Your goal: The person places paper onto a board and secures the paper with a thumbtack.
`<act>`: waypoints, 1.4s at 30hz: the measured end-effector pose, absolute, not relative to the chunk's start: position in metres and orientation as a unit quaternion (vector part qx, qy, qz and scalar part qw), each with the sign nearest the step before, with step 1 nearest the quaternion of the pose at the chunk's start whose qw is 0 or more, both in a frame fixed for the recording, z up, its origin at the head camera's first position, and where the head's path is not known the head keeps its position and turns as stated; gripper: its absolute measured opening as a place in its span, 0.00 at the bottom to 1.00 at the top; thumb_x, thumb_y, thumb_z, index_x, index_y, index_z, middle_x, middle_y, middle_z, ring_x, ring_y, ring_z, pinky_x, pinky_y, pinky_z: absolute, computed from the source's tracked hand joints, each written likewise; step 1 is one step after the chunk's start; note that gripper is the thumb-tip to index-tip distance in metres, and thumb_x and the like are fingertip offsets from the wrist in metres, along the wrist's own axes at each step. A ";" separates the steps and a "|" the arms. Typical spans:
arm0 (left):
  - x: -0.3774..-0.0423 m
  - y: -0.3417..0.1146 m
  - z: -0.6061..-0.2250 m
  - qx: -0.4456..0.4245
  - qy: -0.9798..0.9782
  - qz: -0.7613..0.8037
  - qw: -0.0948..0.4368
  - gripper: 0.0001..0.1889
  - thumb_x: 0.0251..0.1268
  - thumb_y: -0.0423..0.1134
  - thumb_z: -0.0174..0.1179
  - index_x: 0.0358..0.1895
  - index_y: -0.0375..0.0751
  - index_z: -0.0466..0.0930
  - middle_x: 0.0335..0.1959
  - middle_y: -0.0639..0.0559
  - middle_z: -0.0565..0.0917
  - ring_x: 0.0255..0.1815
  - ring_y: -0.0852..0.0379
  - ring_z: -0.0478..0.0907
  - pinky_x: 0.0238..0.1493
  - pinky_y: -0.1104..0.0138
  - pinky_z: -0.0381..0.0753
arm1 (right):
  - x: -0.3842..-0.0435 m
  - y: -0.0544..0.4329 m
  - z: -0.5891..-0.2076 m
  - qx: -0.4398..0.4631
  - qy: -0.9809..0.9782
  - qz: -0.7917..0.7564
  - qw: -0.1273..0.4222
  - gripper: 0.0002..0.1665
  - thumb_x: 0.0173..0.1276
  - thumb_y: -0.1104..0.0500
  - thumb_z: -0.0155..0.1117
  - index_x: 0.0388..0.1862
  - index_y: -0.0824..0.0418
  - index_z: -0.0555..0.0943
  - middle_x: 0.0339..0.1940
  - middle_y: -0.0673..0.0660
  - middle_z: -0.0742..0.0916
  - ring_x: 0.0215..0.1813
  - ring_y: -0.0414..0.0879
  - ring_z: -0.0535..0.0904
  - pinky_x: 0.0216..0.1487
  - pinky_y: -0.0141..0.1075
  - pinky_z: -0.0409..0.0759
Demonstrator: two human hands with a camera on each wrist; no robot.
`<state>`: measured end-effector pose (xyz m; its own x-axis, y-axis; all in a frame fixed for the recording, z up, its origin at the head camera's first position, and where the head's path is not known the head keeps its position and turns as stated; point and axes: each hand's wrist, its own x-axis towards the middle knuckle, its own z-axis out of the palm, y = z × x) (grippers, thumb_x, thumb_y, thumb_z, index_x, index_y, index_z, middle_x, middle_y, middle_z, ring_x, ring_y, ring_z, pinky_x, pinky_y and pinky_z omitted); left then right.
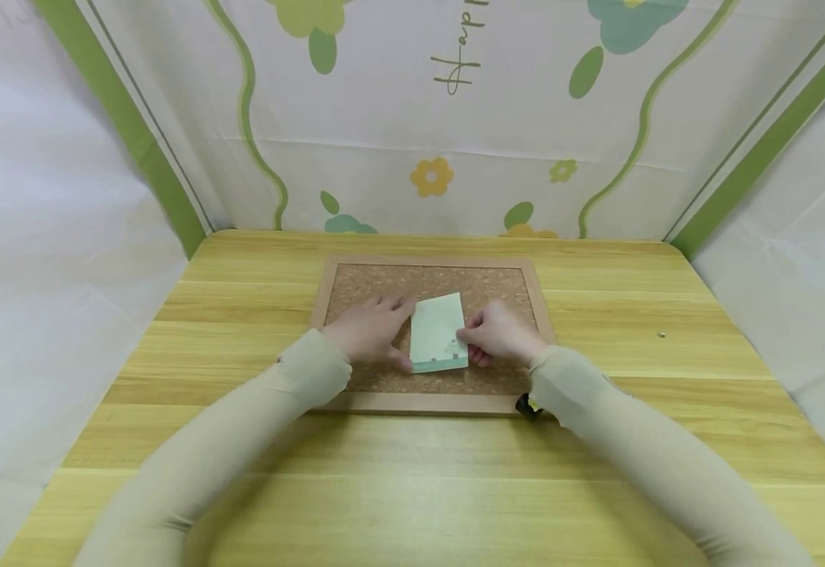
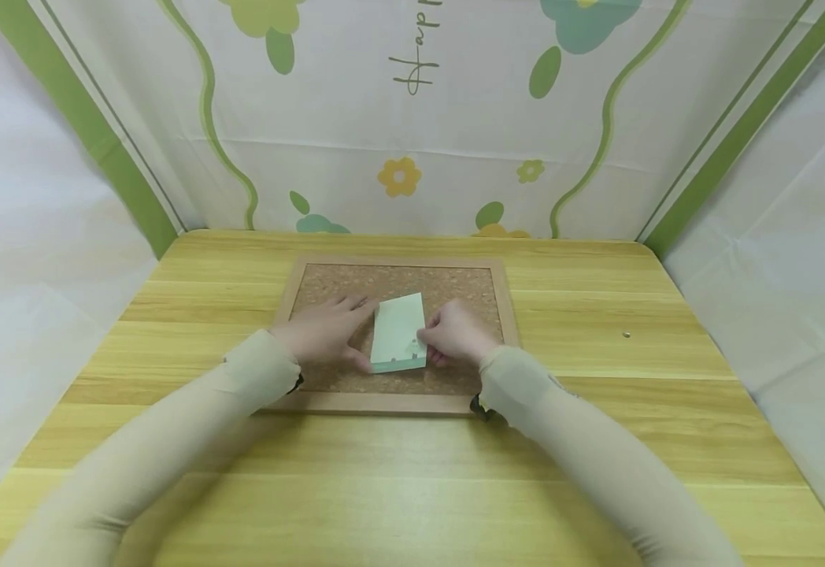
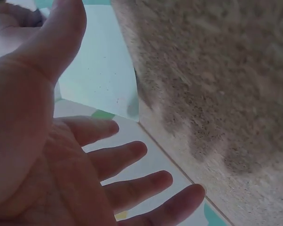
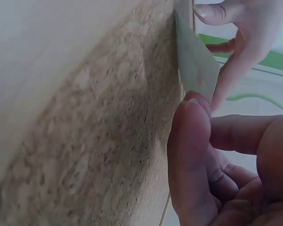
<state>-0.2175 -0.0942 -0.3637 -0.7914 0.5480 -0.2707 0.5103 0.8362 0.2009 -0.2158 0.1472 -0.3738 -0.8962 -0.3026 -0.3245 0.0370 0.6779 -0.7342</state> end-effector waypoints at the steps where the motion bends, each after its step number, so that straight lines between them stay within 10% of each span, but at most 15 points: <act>1: -0.219 -0.093 -0.364 0.281 0.944 0.053 0.165 0.60 0.51 0.67 0.66 0.81 0.44 0.44 0.80 0.41 0.48 0.78 0.35 0.45 0.71 0.43 0.55 | -0.217 0.147 -0.374 -0.077 0.893 -0.388 0.214 0.16 0.71 0.60 0.61 0.24 0.66 0.84 0.18 0.57 0.86 0.20 0.46 0.83 0.28 0.38 0.84; 42: -0.234 -0.073 -0.367 0.257 0.936 -0.025 0.240 0.59 0.53 0.67 0.65 0.81 0.44 0.43 0.80 0.37 0.41 0.75 0.27 0.48 0.67 0.41 0.62 | -0.223 0.143 -0.376 -0.121 0.943 -0.228 0.211 0.23 0.71 0.53 0.66 0.16 0.62 0.79 0.09 0.52 0.80 0.12 0.41 0.73 0.16 0.32 0.72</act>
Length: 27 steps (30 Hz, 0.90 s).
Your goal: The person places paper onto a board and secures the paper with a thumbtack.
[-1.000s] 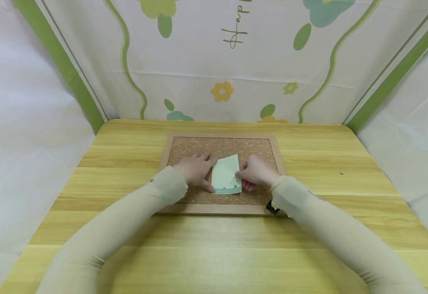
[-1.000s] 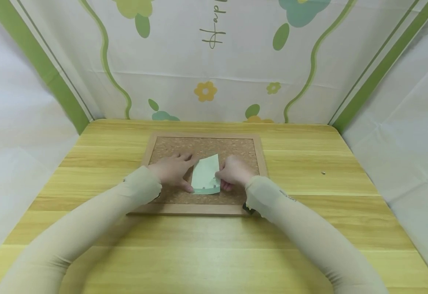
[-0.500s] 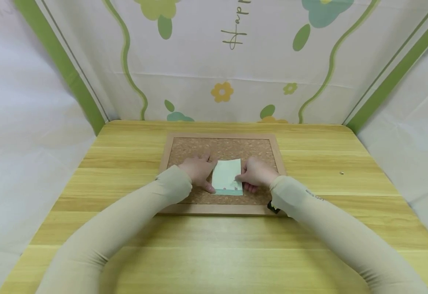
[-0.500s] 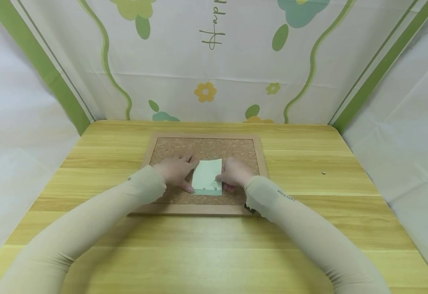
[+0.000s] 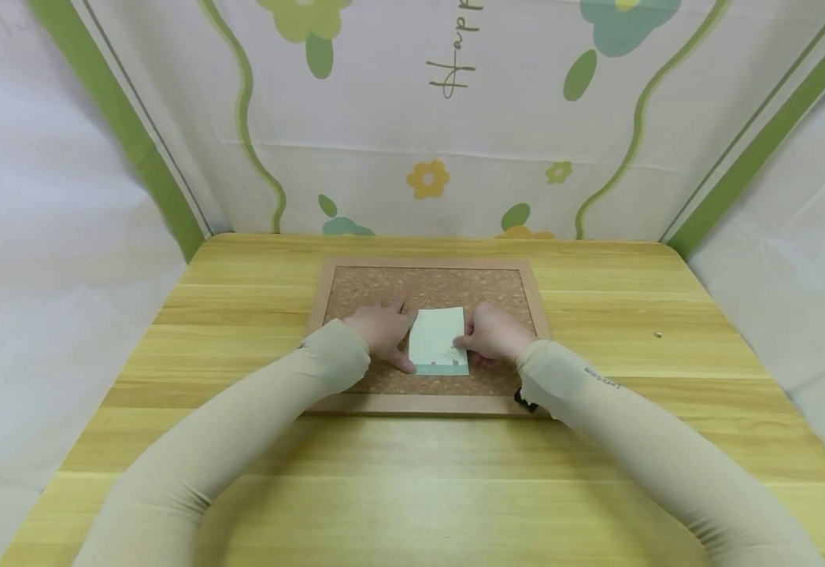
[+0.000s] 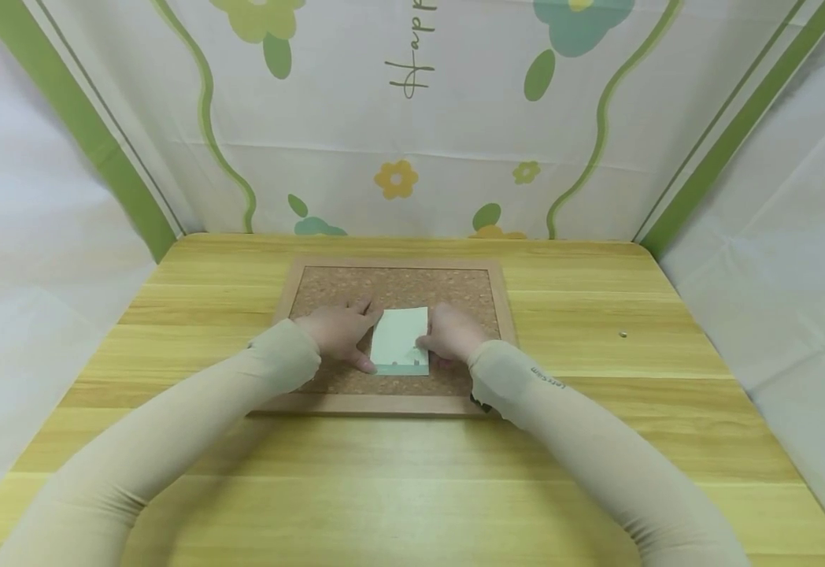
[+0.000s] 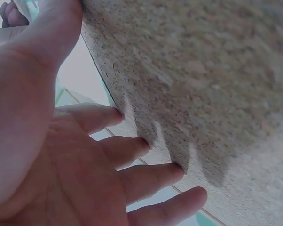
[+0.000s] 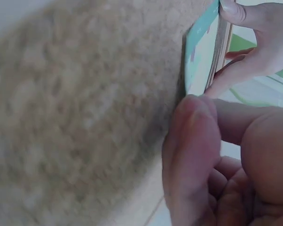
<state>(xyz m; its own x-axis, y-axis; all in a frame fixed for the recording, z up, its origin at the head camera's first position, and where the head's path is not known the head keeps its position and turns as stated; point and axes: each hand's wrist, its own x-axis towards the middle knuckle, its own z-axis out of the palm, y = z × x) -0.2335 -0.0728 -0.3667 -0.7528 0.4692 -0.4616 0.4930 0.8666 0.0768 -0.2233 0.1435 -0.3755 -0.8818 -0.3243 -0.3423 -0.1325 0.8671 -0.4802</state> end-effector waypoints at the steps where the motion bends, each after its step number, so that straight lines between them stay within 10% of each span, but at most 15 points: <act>1: -0.234 -0.073 -0.367 0.257 0.936 -0.025 0.241 0.59 0.53 0.67 0.65 0.81 0.44 0.42 0.80 0.37 0.41 0.75 0.27 0.47 0.67 0.41 0.62 | -0.224 0.144 -0.375 -0.124 0.945 -0.220 0.209 0.25 0.71 0.53 0.66 0.14 0.60 0.78 0.08 0.50 0.78 0.11 0.40 0.70 0.16 0.32 0.69; 7: -0.236 -0.072 -0.370 0.247 0.937 -0.020 0.246 0.59 0.53 0.67 0.65 0.81 0.44 0.41 0.80 0.38 0.40 0.76 0.28 0.46 0.68 0.41 0.60 | -0.231 0.163 -0.361 -0.144 0.954 -0.209 0.157 0.26 0.70 0.55 0.65 0.11 0.57 0.74 0.09 0.48 0.74 0.14 0.40 0.66 0.20 0.34 0.67; 16: -0.233 -0.072 -0.368 0.255 0.936 -0.011 0.244 0.59 0.54 0.65 0.65 0.81 0.43 0.41 0.80 0.37 0.39 0.75 0.26 0.44 0.68 0.40 0.58 | -0.247 0.266 -0.330 -0.109 0.968 -0.213 0.080 0.16 0.75 0.57 0.58 0.47 0.70 0.83 0.28 0.58 0.86 0.28 0.50 0.83 0.31 0.42 0.80; 27: -0.232 -0.072 -0.368 0.254 0.935 -0.017 0.246 0.58 0.56 0.64 0.64 0.81 0.41 0.41 0.80 0.36 0.38 0.76 0.28 0.43 0.70 0.42 0.57 | -0.240 0.415 -0.344 -0.082 0.988 -0.128 0.031 0.17 0.74 0.59 0.58 0.44 0.75 0.83 0.24 0.53 0.86 0.25 0.45 0.79 0.35 0.50 0.77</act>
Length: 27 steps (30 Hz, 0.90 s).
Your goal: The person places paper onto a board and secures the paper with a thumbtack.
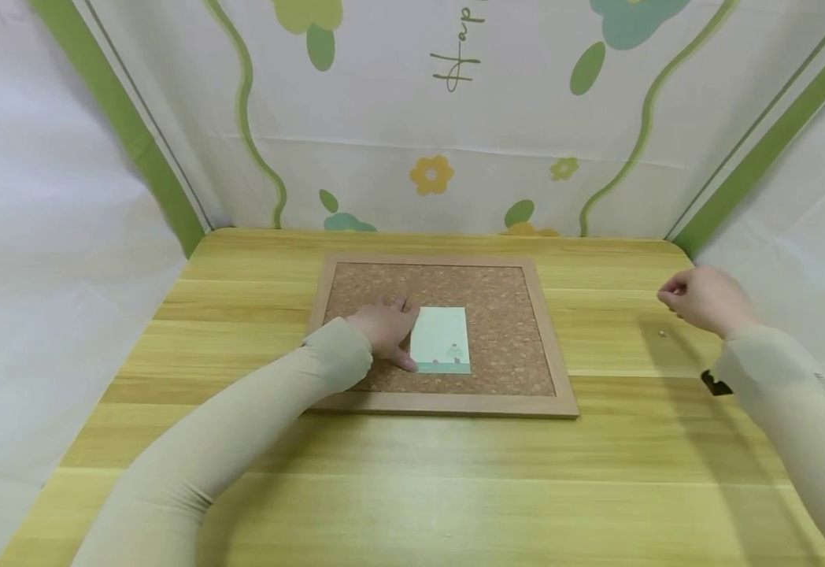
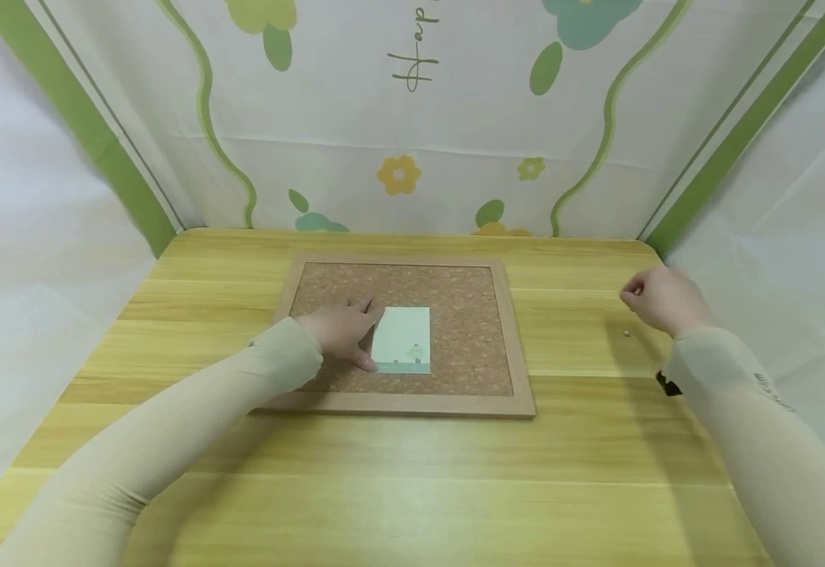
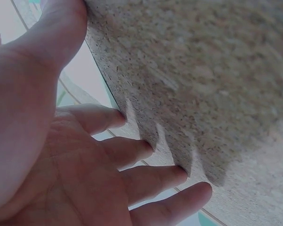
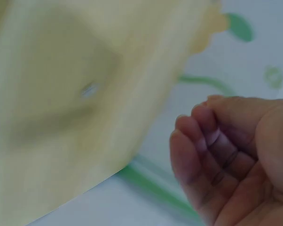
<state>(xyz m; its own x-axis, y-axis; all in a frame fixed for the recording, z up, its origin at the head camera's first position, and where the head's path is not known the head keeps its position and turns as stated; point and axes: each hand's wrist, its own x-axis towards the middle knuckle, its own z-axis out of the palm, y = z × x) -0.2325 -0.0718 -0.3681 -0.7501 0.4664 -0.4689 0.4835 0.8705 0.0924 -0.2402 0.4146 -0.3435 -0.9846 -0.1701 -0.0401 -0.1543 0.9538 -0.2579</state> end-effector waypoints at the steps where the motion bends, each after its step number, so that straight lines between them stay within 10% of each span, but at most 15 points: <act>1: -0.233 -0.072 -0.368 0.253 0.935 -0.019 0.246 0.58 0.56 0.65 0.64 0.81 0.42 0.40 0.80 0.36 0.38 0.76 0.28 0.43 0.69 0.42 0.58 | -0.238 0.423 -0.347 -0.085 0.988 -0.122 0.038 0.16 0.74 0.60 0.58 0.44 0.75 0.82 0.25 0.54 0.86 0.26 0.45 0.79 0.35 0.51 0.77; 27: -0.234 -0.072 -0.371 0.257 0.934 -0.006 0.247 0.58 0.55 0.64 0.64 0.81 0.41 0.41 0.80 0.36 0.37 0.76 0.26 0.42 0.68 0.40 0.58 | -0.230 0.458 -0.396 -0.105 0.986 -0.114 0.062 0.11 0.70 0.59 0.64 0.37 0.67 0.87 0.34 0.61 0.89 0.39 0.61 0.83 0.46 0.59 0.76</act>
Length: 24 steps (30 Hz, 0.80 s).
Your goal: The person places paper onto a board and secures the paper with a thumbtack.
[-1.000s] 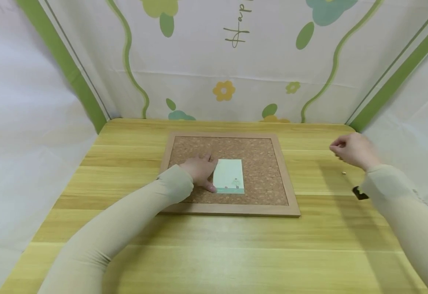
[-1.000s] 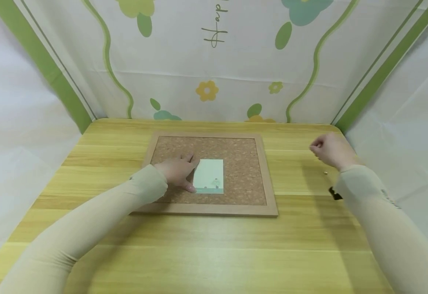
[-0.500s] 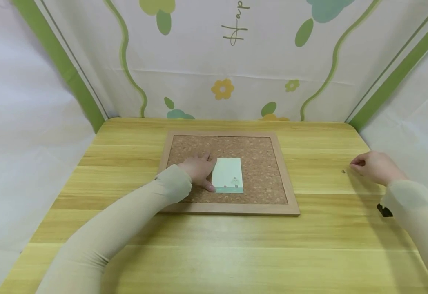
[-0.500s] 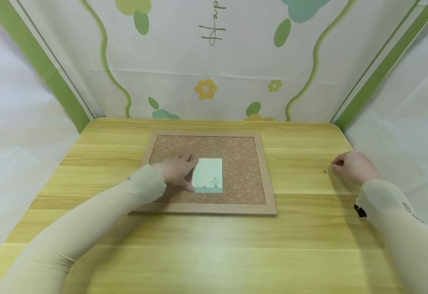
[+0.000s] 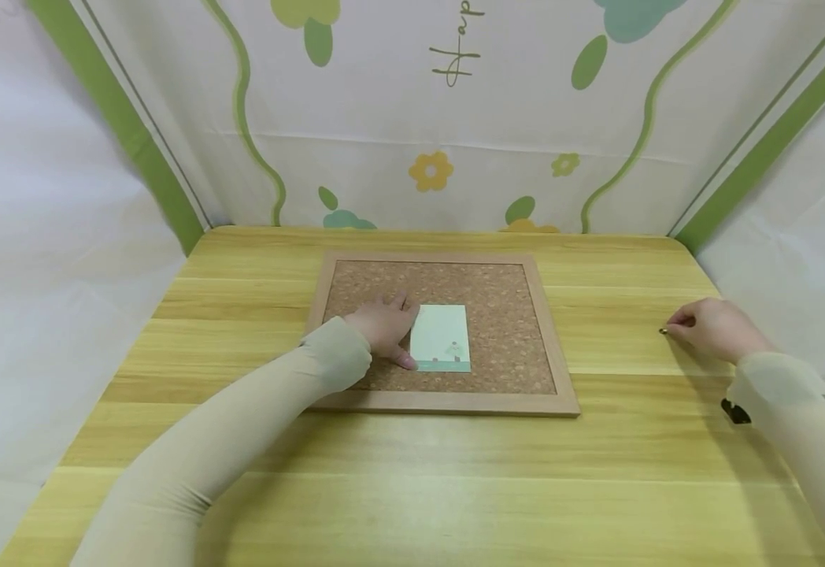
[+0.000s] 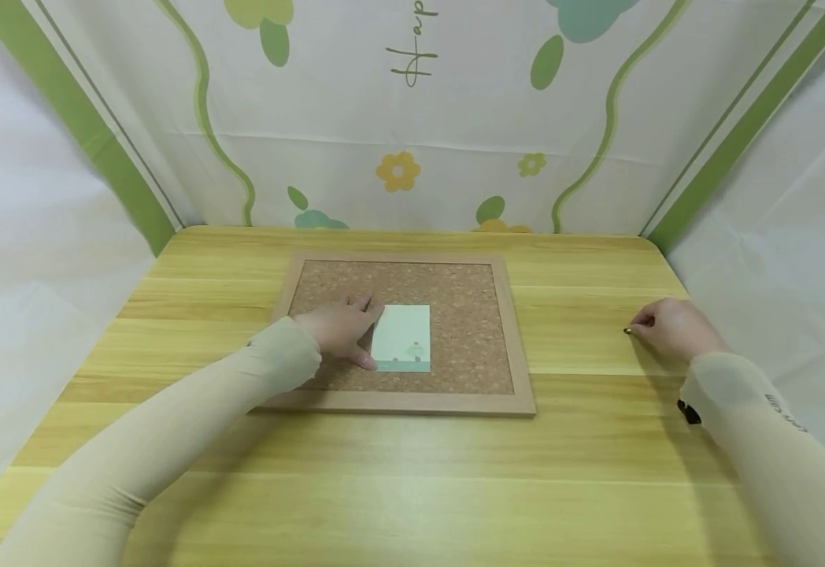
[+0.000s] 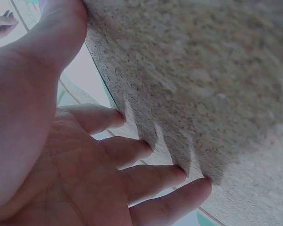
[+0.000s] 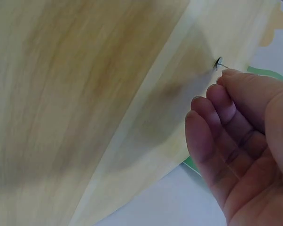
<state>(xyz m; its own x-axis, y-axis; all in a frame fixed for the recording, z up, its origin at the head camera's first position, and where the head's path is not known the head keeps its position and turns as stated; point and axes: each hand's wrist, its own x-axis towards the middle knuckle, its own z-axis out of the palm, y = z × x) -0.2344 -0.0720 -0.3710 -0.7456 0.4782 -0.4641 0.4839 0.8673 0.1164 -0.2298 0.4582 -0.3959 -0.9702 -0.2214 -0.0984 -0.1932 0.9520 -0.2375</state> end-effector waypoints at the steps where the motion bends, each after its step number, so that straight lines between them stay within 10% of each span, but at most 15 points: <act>1: -0.235 -0.072 -0.371 0.257 0.934 -0.006 0.247 0.59 0.54 0.64 0.64 0.81 0.41 0.41 0.80 0.36 0.37 0.76 0.26 0.42 0.68 0.40 0.58 | -0.230 0.458 -0.396 -0.104 0.986 -0.115 0.062 0.12 0.70 0.59 0.64 0.38 0.67 0.87 0.34 0.61 0.89 0.39 0.61 0.83 0.46 0.59 0.76; 24: -0.237 -0.071 -0.374 0.253 0.936 -0.016 0.245 0.60 0.52 0.65 0.64 0.81 0.41 0.41 0.80 0.35 0.38 0.75 0.26 0.43 0.69 0.42 0.59 | -0.229 0.441 -0.390 -0.120 0.986 -0.115 0.028 0.12 0.70 0.60 0.63 0.37 0.70 0.85 0.29 0.54 0.87 0.32 0.50 0.81 0.40 0.53 0.79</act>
<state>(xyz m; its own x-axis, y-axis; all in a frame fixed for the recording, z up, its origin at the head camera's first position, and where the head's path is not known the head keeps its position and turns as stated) -0.2369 -0.0705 -0.3737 -0.7516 0.4661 -0.4668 0.4819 0.8712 0.0940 -0.2293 0.4414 -0.3898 -0.9696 -0.2431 -0.0271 -0.2303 0.9446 -0.2337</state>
